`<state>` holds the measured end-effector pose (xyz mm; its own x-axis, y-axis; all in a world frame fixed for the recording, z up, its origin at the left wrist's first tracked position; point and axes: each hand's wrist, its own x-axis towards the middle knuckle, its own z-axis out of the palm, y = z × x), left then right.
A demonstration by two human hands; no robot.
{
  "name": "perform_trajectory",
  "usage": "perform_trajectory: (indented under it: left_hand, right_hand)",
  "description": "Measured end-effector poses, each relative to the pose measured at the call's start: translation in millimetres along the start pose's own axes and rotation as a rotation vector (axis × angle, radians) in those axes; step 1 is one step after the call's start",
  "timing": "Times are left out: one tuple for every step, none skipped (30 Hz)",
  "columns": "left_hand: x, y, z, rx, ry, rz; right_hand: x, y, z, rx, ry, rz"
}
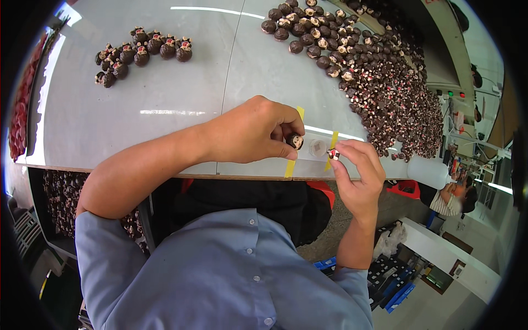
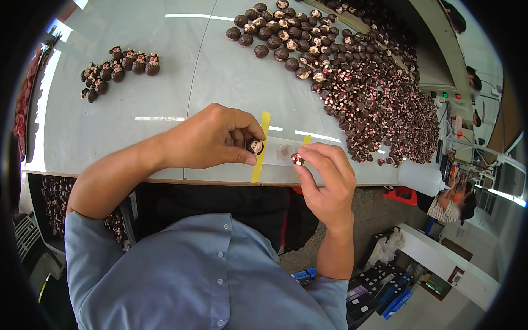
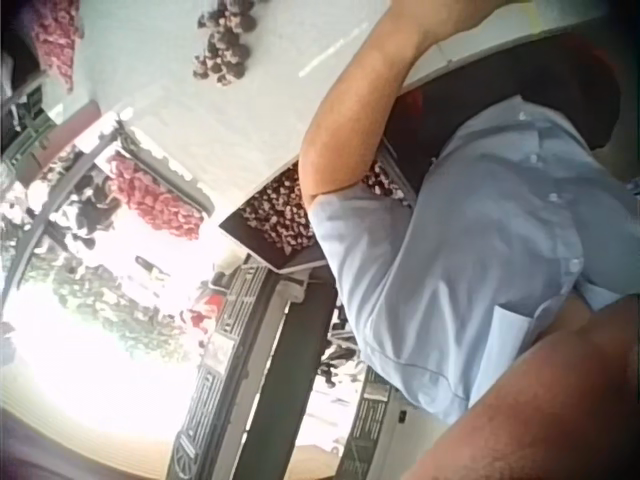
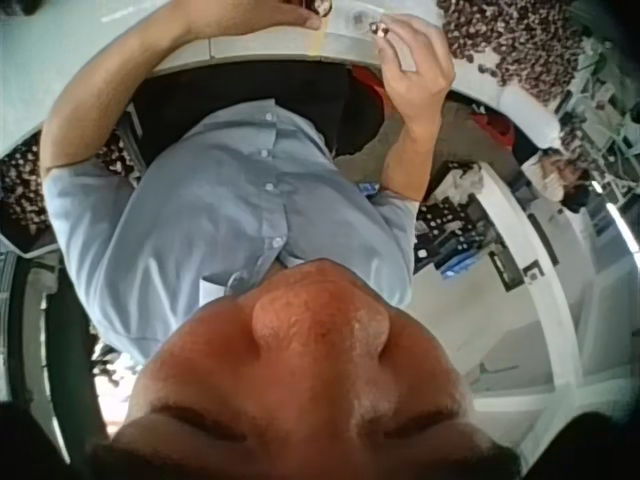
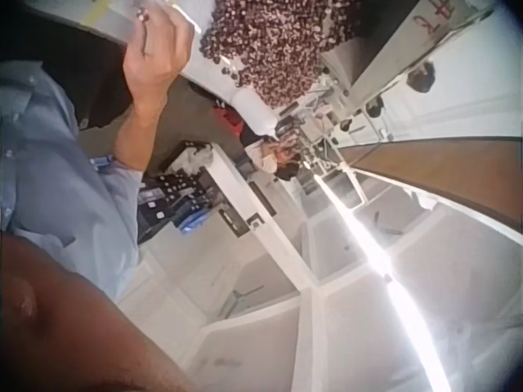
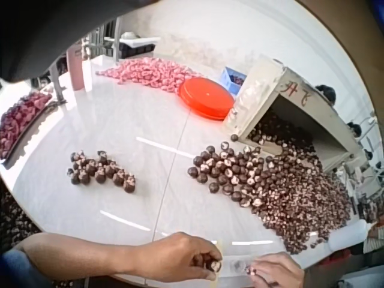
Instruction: Assembling and sorting small brown plastic components at a factory workbench.
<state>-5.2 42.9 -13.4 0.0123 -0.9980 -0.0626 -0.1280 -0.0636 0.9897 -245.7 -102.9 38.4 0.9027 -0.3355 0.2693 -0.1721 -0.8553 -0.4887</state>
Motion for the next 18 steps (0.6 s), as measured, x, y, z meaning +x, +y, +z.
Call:
perform_trajectory:
  left_hand:
    - [0, 0, 0, -0.011, -0.001, -0.012]
    - [0, 0, 0, -0.005, -0.006, -0.009]
    - [-1, 1, 0, -0.013, -0.016, -0.022]
    - [-1, 1, 0, -0.021, -0.025, -0.035]
    - [-1, 0, 1, -0.016, -0.031, -0.033]
    - [-1, 0, 1, -0.03, -0.04, -0.031]
    - [-1, 0, 1, -0.044, -0.049, -0.03]
    - [0, 1, 1, -0.039, -0.052, -0.03]
    - [0, 2, 1, -0.046, -0.062, -0.035]
    - [-1, 3, 0, -0.053, -0.071, -0.041]
    - [-1, 3, 0, -0.05, -0.07, -0.044]
    - [0, 4, 1, -0.049, -0.073, -0.038]
    - [0, 3, 1, -0.048, -0.076, -0.033]
    - [0, 3, 0, -0.046, -0.075, -0.035]
    - [0, 3, 1, -0.049, -0.075, -0.036]
    - [0, 3, 1, -0.052, -0.075, -0.037]
    - [-1, 3, 0, -0.051, -0.076, -0.038]
    - [-1, 3, 0, -0.039, -0.076, -0.043]
  right_hand:
    - [0, -2, 1, 0.039, 0.015, 0.007]
    - [0, -3, 3, 0.037, 0.023, 0.008]
    - [0, -5, 6, 0.109, 0.044, 0.012]
    - [0, -7, 9, 0.181, 0.066, 0.015]
    - [1, -10, 12, 0.179, 0.074, 0.017]
    - [3, -12, 16, 0.21, 0.076, -0.008]
    - [5, -14, 20, 0.241, 0.078, -0.034]
    - [5, -14, 24, 0.256, 0.096, -0.034]
    - [7, -15, 26, 0.26, 0.1, -0.035]
    - [8, -16, 28, 0.258, 0.095, -0.042]
    - [9, -16, 30, 0.256, 0.09, -0.05]
    - [10, -16, 30, 0.259, 0.091, -0.051]
    - [11, -16, 31, 0.244, 0.084, -0.052]
    - [12, -16, 31, 0.228, 0.077, -0.053]
    - [13, -16, 32, 0.23, 0.078, -0.053]
    - [13, -16, 33, 0.217, 0.072, -0.061]
    - [14, -16, 33, 0.203, 0.068, -0.07]
    - [14, -16, 33, 0.205, 0.068, -0.069]
